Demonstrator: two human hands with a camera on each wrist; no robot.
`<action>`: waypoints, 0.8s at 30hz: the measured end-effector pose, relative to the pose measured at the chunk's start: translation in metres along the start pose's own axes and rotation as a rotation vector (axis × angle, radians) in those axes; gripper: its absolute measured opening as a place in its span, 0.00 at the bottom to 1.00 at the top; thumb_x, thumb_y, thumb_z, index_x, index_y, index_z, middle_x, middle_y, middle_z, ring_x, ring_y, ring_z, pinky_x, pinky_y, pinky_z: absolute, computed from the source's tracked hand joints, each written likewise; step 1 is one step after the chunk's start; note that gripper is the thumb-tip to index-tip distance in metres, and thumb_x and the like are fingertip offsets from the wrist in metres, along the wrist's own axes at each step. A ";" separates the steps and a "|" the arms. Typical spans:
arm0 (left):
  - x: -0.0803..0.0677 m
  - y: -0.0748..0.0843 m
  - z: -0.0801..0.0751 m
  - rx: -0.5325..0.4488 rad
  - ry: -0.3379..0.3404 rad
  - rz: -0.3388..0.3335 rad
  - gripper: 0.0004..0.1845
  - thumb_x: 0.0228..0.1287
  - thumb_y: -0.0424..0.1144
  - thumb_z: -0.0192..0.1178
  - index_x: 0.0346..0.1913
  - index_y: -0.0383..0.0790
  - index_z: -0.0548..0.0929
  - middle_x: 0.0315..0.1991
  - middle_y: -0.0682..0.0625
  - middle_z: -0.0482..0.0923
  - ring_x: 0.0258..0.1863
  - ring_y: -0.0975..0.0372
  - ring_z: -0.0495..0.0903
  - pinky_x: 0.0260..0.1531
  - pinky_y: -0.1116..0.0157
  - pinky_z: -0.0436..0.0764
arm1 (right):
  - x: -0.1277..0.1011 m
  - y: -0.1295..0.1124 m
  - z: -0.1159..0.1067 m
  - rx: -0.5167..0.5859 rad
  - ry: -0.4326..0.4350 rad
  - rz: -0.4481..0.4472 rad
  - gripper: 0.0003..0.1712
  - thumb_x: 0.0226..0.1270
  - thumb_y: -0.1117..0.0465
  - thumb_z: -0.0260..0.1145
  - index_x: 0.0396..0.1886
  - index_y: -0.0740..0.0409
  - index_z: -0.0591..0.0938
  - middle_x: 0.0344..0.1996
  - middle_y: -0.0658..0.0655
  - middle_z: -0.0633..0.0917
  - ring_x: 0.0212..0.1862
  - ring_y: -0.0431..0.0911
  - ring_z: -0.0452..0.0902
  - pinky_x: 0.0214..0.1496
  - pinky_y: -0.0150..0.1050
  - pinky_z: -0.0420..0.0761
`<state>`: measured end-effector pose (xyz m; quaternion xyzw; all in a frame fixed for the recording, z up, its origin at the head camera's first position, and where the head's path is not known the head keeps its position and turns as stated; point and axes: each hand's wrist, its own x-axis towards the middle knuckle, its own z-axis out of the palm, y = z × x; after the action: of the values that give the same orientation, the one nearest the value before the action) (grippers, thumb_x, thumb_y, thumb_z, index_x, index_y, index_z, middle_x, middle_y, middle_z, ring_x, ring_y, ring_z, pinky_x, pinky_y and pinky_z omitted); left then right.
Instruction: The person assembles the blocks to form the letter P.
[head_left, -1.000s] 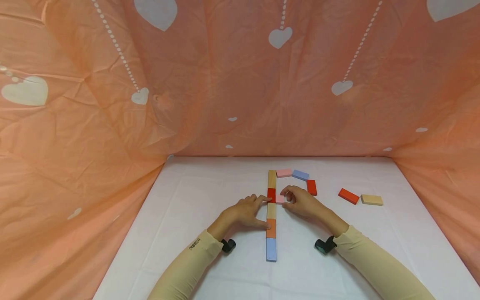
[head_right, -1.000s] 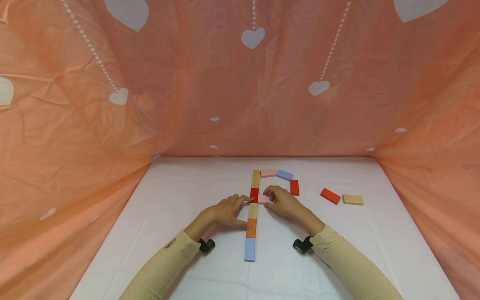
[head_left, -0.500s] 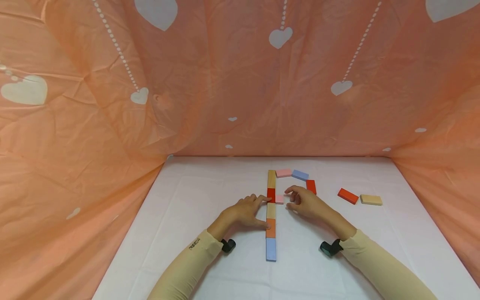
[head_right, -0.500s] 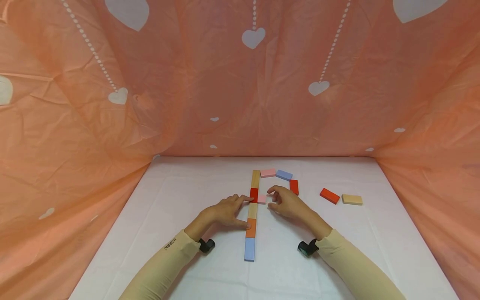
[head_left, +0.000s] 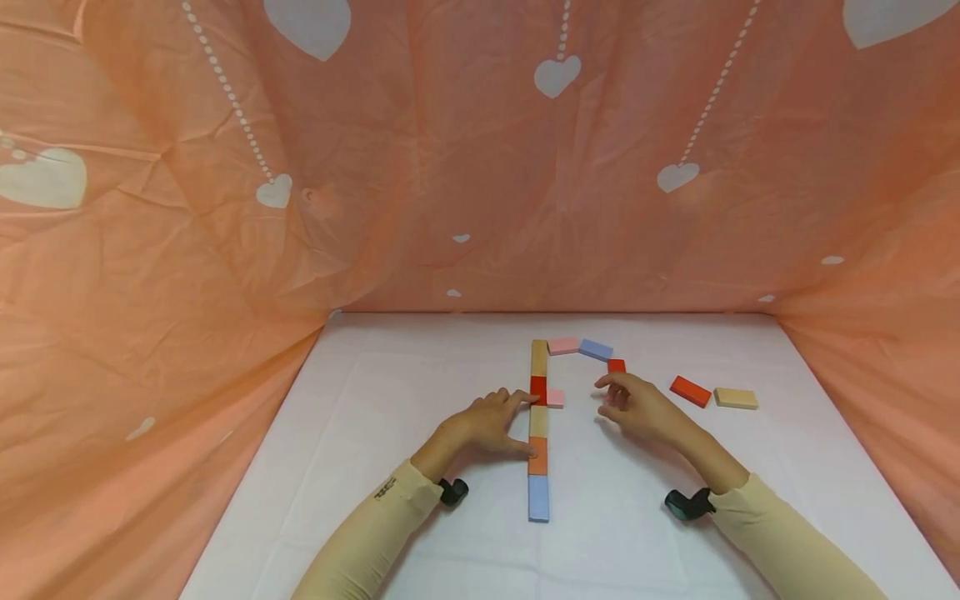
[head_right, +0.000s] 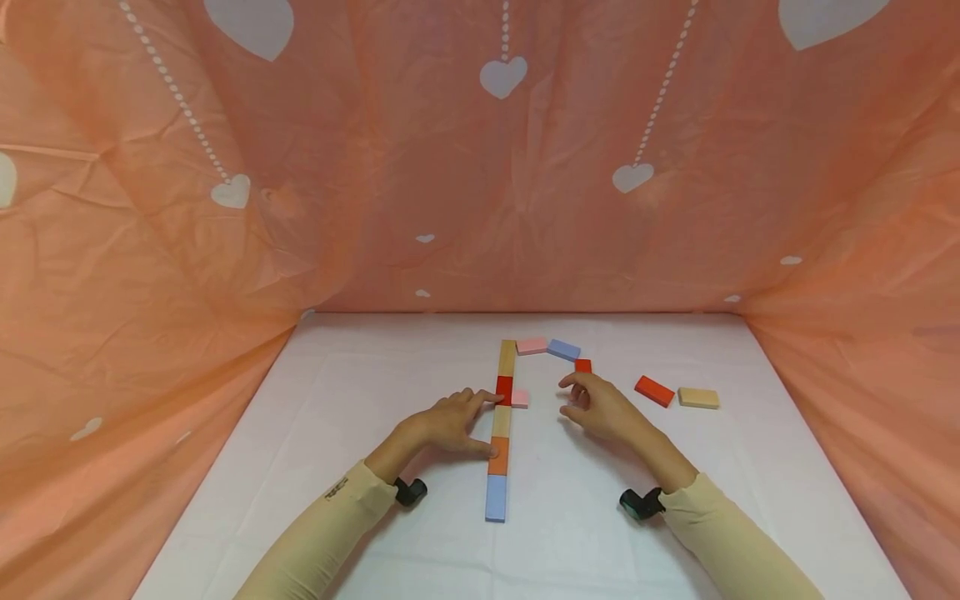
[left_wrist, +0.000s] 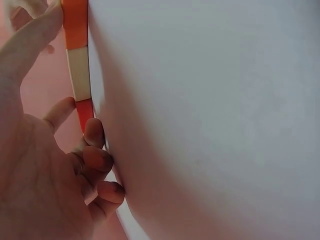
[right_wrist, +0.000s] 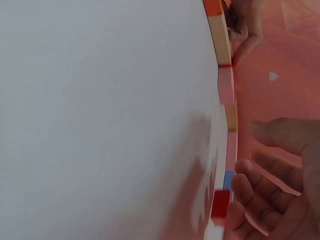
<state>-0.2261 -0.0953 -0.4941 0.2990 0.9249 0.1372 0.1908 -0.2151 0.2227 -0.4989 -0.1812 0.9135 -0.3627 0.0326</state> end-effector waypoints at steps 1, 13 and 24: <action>0.000 0.000 0.000 -0.001 -0.001 0.000 0.51 0.62 0.67 0.73 0.83 0.56 0.62 0.58 0.48 0.73 0.56 0.56 0.73 0.61 0.56 0.75 | -0.002 0.002 -0.002 0.002 0.011 0.000 0.21 0.69 0.64 0.76 0.59 0.64 0.83 0.40 0.53 0.83 0.44 0.48 0.78 0.47 0.39 0.81; -0.002 0.001 0.001 -0.005 0.001 -0.024 0.51 0.62 0.66 0.74 0.83 0.57 0.63 0.62 0.46 0.74 0.61 0.54 0.74 0.67 0.52 0.75 | -0.024 0.018 -0.039 -0.010 0.129 0.058 0.22 0.70 0.64 0.76 0.60 0.66 0.83 0.42 0.57 0.84 0.43 0.48 0.79 0.42 0.35 0.78; -0.003 0.005 -0.002 0.002 0.006 -0.020 0.52 0.61 0.66 0.74 0.83 0.55 0.63 0.62 0.45 0.74 0.61 0.53 0.75 0.66 0.52 0.76 | -0.039 0.049 -0.061 -0.117 0.224 0.054 0.23 0.66 0.66 0.78 0.58 0.71 0.82 0.38 0.60 0.84 0.41 0.52 0.77 0.43 0.39 0.78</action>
<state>-0.2221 -0.0939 -0.4902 0.2895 0.9285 0.1350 0.1892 -0.2055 0.3085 -0.4900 -0.1165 0.9357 -0.3256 -0.0703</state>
